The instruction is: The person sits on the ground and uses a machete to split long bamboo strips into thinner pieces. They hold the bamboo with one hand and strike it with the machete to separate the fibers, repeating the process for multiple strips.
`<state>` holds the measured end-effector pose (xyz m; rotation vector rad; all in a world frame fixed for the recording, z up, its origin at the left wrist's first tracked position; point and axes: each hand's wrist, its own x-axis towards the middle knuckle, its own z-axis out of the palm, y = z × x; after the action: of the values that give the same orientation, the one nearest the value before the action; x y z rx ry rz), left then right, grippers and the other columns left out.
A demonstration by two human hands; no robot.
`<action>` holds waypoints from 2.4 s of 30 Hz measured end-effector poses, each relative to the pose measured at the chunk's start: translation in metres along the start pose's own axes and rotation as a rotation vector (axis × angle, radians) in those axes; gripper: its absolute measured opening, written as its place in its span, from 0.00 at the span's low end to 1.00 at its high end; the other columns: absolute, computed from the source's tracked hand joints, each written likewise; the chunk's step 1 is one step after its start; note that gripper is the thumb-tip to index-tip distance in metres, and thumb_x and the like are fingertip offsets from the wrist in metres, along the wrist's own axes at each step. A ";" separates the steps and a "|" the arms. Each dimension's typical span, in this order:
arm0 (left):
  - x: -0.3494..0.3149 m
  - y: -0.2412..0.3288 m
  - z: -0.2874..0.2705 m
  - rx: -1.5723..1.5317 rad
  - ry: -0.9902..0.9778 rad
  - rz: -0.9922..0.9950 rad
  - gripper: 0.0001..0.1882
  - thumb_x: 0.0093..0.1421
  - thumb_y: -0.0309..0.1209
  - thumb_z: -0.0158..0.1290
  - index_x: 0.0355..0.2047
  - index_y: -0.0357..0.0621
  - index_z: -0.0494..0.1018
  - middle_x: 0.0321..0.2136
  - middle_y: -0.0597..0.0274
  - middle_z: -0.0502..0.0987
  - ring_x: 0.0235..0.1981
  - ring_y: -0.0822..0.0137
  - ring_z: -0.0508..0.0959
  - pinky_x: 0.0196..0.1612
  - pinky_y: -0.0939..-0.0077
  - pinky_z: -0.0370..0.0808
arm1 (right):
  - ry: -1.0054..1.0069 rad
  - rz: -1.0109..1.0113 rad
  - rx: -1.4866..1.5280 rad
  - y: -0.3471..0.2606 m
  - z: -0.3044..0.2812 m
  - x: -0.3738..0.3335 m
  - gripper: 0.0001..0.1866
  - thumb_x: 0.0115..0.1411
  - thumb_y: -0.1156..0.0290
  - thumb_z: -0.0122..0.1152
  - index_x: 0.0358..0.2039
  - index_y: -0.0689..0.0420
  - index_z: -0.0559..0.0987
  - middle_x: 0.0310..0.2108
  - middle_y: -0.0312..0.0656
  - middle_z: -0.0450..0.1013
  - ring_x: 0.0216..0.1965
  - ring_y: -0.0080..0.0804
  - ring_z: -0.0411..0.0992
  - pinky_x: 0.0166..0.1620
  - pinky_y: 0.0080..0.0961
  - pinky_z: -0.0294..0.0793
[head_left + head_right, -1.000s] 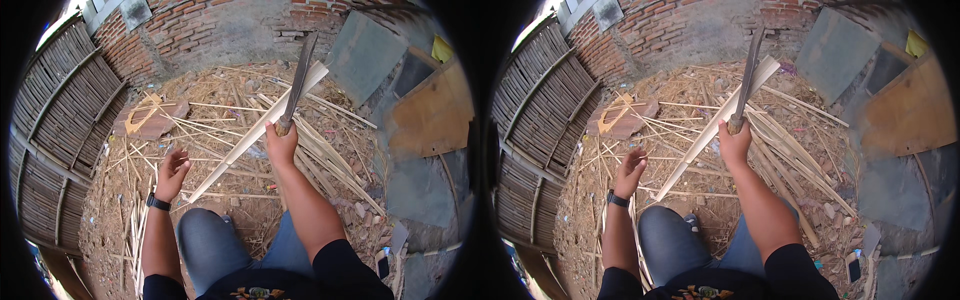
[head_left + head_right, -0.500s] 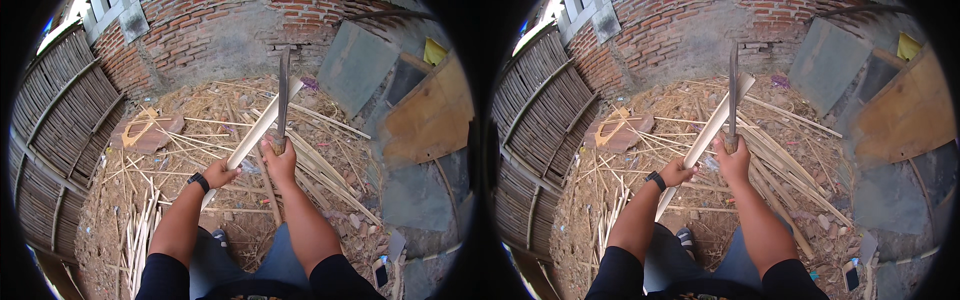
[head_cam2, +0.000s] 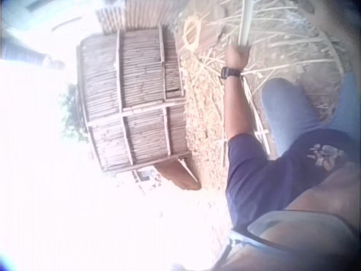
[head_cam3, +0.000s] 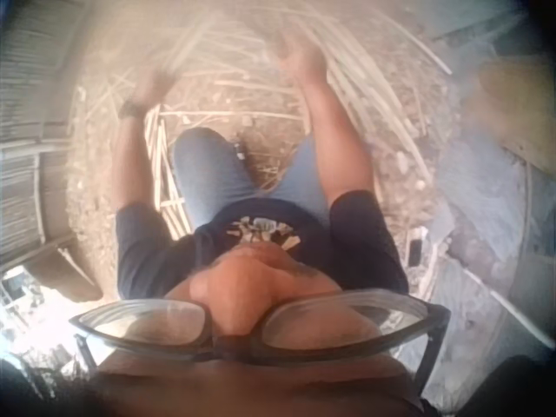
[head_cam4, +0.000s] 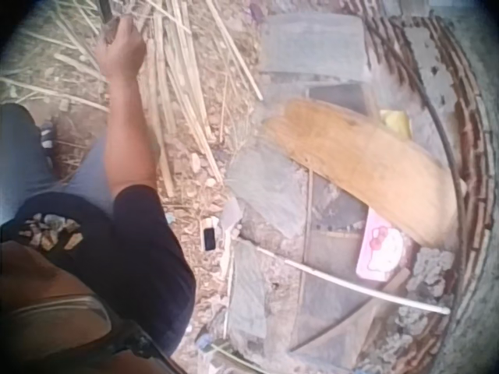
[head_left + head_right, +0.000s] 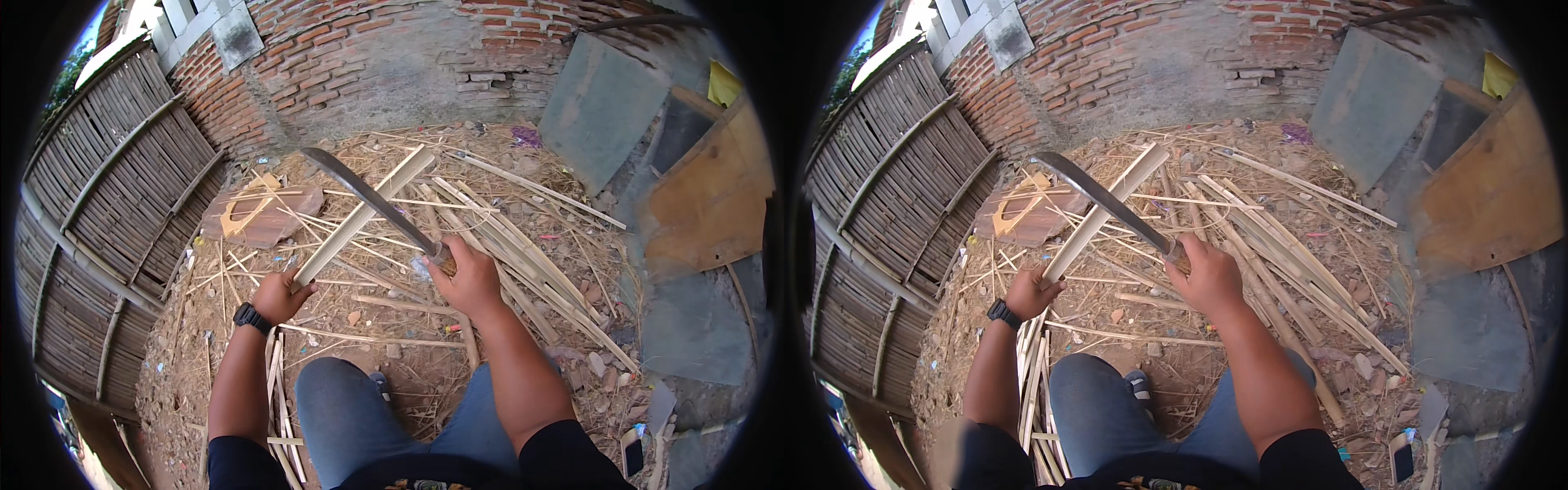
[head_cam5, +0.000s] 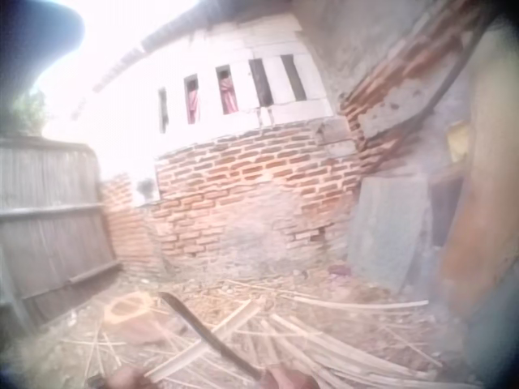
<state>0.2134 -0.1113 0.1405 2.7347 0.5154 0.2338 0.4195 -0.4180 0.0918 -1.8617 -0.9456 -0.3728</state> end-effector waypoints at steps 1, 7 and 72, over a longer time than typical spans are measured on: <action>-0.008 -0.003 -0.002 -0.005 0.006 -0.019 0.20 0.62 0.47 0.63 0.38 0.41 0.80 0.21 0.47 0.79 0.25 0.45 0.81 0.31 0.58 0.77 | -0.035 -0.066 -0.039 -0.001 0.003 -0.002 0.20 0.54 0.63 0.72 0.45 0.54 0.76 0.31 0.47 0.79 0.34 0.50 0.80 0.36 0.44 0.78; -0.047 -0.005 -0.006 0.136 0.150 -0.047 0.18 0.62 0.43 0.63 0.32 0.38 0.78 0.21 0.44 0.79 0.26 0.43 0.81 0.29 0.55 0.76 | -0.153 -0.315 -0.148 -0.010 0.023 -0.010 0.23 0.48 0.66 0.75 0.44 0.52 0.76 0.30 0.43 0.77 0.35 0.47 0.78 0.40 0.43 0.76; -0.158 -0.032 -0.004 -0.073 -0.303 -0.316 0.16 0.63 0.39 0.64 0.36 0.37 0.78 0.19 0.57 0.79 0.21 0.64 0.78 0.28 0.66 0.74 | -0.094 0.664 0.896 0.037 0.053 0.005 0.18 0.56 0.64 0.76 0.37 0.59 0.76 0.31 0.39 0.78 0.23 0.20 0.71 0.26 0.23 0.72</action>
<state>0.0567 -0.1419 0.1169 2.5079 0.8178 -0.2321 0.4431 -0.3775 0.0461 -1.2376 -0.3805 0.4839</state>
